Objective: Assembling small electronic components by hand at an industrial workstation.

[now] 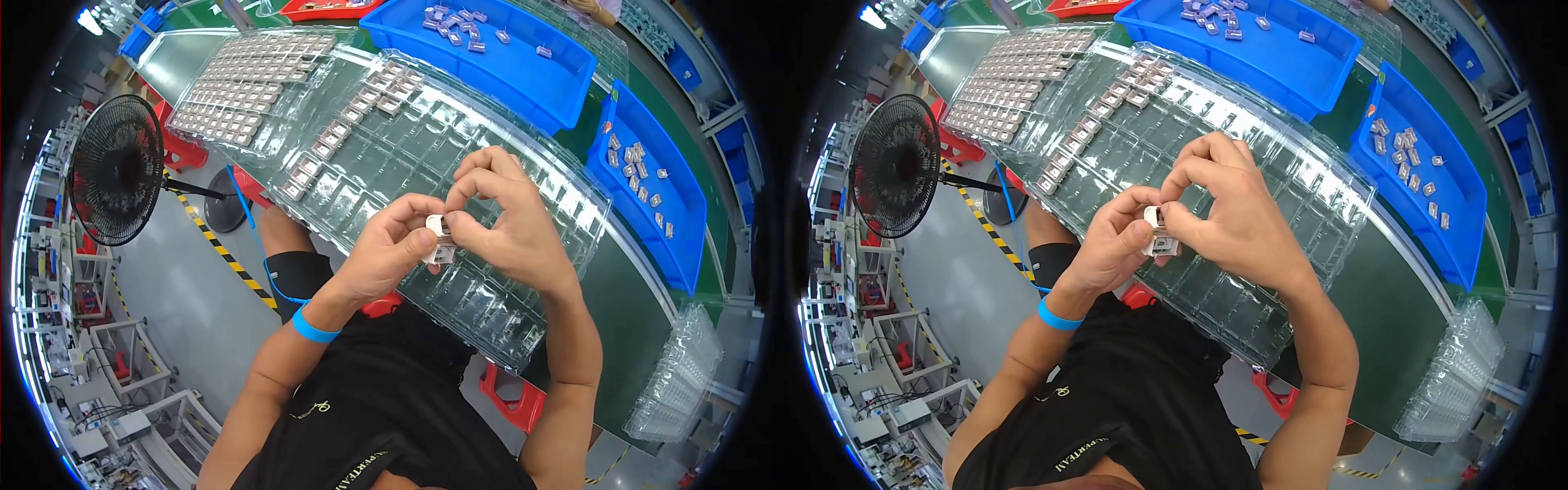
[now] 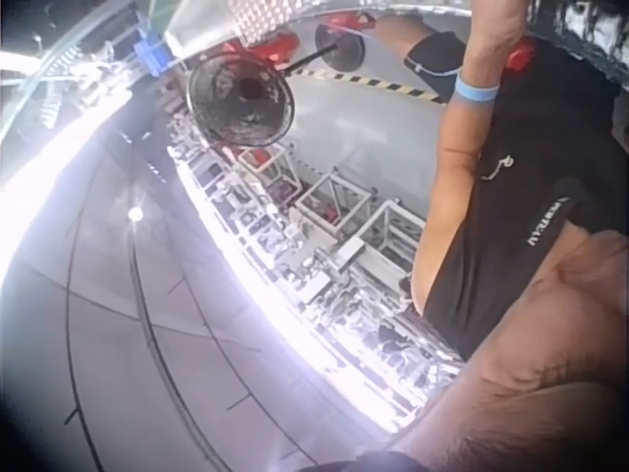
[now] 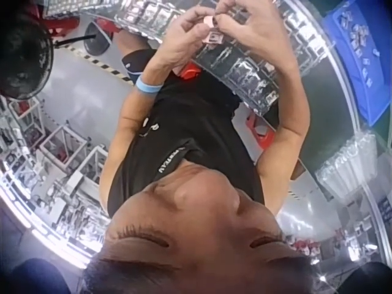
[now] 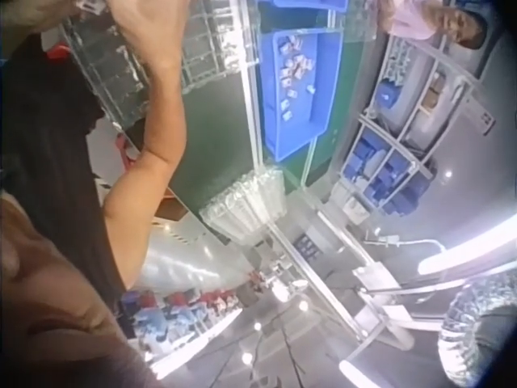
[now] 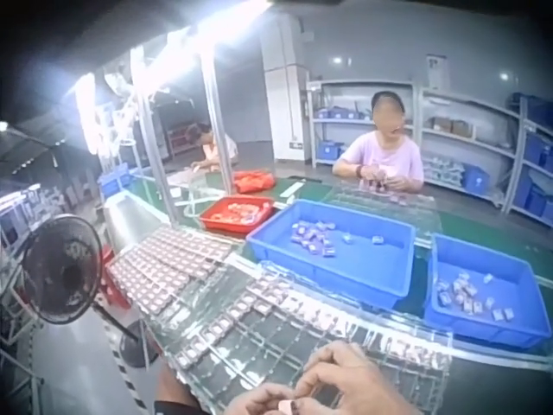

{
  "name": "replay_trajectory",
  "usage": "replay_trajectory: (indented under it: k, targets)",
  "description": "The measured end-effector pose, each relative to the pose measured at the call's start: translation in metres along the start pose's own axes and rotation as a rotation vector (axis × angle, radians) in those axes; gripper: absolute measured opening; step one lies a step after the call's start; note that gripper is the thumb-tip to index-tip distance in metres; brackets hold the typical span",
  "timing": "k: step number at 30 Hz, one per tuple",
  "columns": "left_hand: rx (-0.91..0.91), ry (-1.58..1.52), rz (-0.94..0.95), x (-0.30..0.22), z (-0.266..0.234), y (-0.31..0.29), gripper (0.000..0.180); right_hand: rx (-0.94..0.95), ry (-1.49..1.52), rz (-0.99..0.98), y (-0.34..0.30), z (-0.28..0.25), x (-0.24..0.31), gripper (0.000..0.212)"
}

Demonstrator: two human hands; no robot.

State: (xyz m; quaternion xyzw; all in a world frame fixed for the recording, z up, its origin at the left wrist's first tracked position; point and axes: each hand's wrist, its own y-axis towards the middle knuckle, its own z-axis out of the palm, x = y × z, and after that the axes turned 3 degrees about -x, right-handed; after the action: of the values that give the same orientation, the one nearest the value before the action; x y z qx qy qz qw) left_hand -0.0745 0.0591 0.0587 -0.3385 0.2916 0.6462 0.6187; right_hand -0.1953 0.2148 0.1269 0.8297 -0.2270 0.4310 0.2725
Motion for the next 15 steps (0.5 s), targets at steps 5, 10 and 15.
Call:
replay_trajectory:
  k: [5, 10, 15]
  targets:
    - [0.060, -0.141, -0.038, -0.002, -0.005, -0.001, 0.043, -0.002, 0.079, 0.082, -0.001, -0.004, -0.005, 0.013]
    - [0.044, -0.167, -0.058, -0.001, -0.004, -0.001, 0.040, -0.021, 0.059, 0.072, -0.004, -0.003, -0.011, 0.011]
    - [-0.022, -0.119, -0.057, -0.002, 0.000, 0.000, 0.051, -0.053, -0.035, -0.015, -0.006, -0.004, -0.012, 0.008]
